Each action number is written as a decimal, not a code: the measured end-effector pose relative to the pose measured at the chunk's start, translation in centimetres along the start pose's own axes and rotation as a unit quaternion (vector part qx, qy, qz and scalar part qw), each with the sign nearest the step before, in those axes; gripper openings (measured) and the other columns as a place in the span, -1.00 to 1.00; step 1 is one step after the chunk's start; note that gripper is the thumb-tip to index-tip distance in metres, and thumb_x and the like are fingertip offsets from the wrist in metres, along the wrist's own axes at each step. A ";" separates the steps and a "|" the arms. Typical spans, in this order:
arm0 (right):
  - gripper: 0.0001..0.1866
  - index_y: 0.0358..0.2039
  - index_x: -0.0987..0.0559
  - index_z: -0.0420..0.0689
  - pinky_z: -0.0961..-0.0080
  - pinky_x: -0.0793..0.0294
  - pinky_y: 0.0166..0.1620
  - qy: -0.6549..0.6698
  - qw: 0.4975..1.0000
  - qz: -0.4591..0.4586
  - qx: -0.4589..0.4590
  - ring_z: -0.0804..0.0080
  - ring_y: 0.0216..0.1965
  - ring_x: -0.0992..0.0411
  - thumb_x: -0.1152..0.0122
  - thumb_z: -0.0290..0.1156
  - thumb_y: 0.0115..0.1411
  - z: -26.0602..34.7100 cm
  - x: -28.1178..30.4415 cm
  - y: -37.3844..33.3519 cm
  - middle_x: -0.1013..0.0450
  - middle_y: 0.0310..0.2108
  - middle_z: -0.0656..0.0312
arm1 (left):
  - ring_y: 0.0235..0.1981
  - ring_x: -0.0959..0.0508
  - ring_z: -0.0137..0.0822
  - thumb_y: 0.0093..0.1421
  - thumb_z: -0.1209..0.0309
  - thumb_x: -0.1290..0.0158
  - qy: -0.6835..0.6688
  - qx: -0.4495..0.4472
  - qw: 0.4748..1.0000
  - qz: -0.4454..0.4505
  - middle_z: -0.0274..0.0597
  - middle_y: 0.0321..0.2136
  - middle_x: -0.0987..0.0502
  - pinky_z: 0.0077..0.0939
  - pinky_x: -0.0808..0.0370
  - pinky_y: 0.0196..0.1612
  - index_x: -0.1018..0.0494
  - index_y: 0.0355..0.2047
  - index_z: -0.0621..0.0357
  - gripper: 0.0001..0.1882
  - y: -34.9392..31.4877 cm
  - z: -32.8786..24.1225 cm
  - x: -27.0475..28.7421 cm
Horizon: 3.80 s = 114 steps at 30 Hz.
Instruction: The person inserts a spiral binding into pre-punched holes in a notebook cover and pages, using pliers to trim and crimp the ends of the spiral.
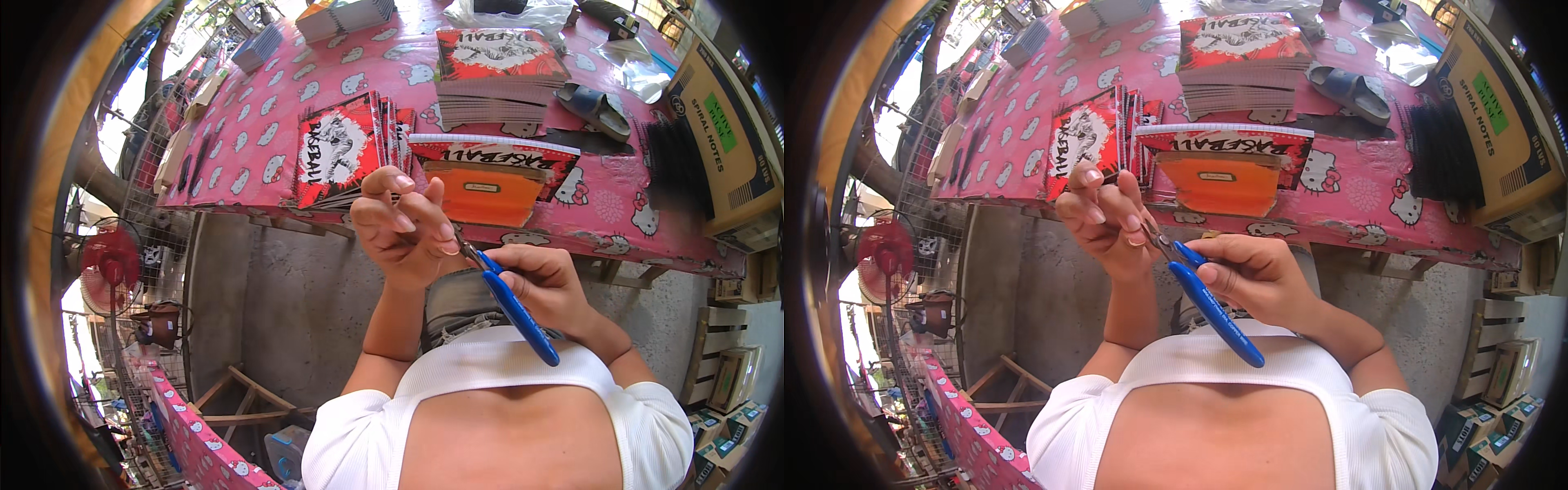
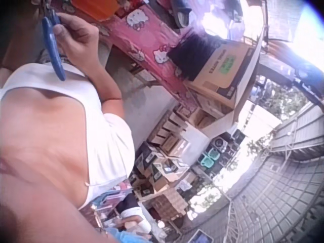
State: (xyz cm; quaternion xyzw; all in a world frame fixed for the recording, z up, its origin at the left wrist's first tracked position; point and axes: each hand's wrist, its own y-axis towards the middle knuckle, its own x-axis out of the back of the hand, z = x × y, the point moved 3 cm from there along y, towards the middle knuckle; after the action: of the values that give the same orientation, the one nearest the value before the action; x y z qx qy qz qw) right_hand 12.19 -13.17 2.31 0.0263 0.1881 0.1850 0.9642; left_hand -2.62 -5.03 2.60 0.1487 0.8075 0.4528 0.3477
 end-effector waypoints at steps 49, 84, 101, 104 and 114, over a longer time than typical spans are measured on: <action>-0.67 -0.11 -0.54 -0.26 0.59 -0.35 -0.52 -0.399 0.886 -0.066 0.226 0.46 -0.56 -0.36 -0.22 -0.61 0.06 1.7 0.7 -0.8 -0.43 -0.49 0.16 | -0.36 -0.60 -0.24 -0.10 0.61 -0.29 0.100 0.018 0.987 0.122 -0.10 -0.31 -0.45 -0.29 -0.48 -0.14 -0.34 -0.31 0.18 -0.61 0.7 -0.7 0.6; -0.74 -0.11 -0.54 -0.30 0.77 -0.30 -0.52 -0.135 0.990 0.004 0.049 0.69 -0.51 -0.38 -0.14 -0.50 0.19 0.4 0.6 -0.3 -0.46 -0.42 0.27 | -0.37 -0.53 -0.39 -0.13 0.42 -0.31 0.194 -0.040 0.974 0.108 -0.39 -0.53 -0.60 -0.31 -0.33 -0.01 -0.34 -0.62 -0.02 -0.71 -0.4 -1.1 1.6; -0.67 -0.11 -0.53 -0.25 0.59 -0.37 -0.54 -0.416 0.878 -0.067 0.226 0.45 -0.57 -0.38 -0.23 -0.59 0.06 1.5 0.5 -1.0 -0.44 -0.47 0.14 | -0.39 -0.60 -0.23 -0.05 0.52 -0.25 0.134 -0.005 0.983 0.123 -0.19 -0.54 -0.61 -0.24 -0.40 -0.09 -0.44 -0.55 0.12 -0.84 0.0 -0.5 1.7; -0.66 -0.10 -0.53 -0.25 0.59 -0.36 -0.54 -0.436 0.865 -0.077 0.236 0.44 -0.58 -0.38 -0.23 -0.60 0.05 1.6 0.6 -1.1 -0.44 -0.47 0.14 | -0.42 -0.59 -0.21 -0.03 0.53 -0.23 0.115 0.027 0.984 0.133 -0.14 -0.54 -0.60 -0.26 -0.40 -0.12 -0.45 -0.55 0.16 -0.86 0.5 -0.4 1.6; -0.72 -0.15 -0.55 -0.28 0.67 -0.34 -0.47 -0.316 0.936 -0.051 0.146 0.50 -0.53 -0.38 -0.21 -0.57 0.08 0.6 1.2 -0.4 -0.44 -0.48 0.15 | -0.34 -0.50 -0.31 -0.14 0.52 -0.33 0.034 0.037 0.999 0.013 -0.28 -0.51 -0.56 -0.28 -0.32 -0.11 -0.36 -0.40 0.06 -0.64 -0.8 0.6 0.9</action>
State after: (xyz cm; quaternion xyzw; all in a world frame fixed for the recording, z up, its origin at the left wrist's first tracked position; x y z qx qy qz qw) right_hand 13.57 -13.13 2.42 0.2138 -0.0999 0.0887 0.9677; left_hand -2.75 -4.59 1.38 0.1566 0.8328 0.4324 0.3082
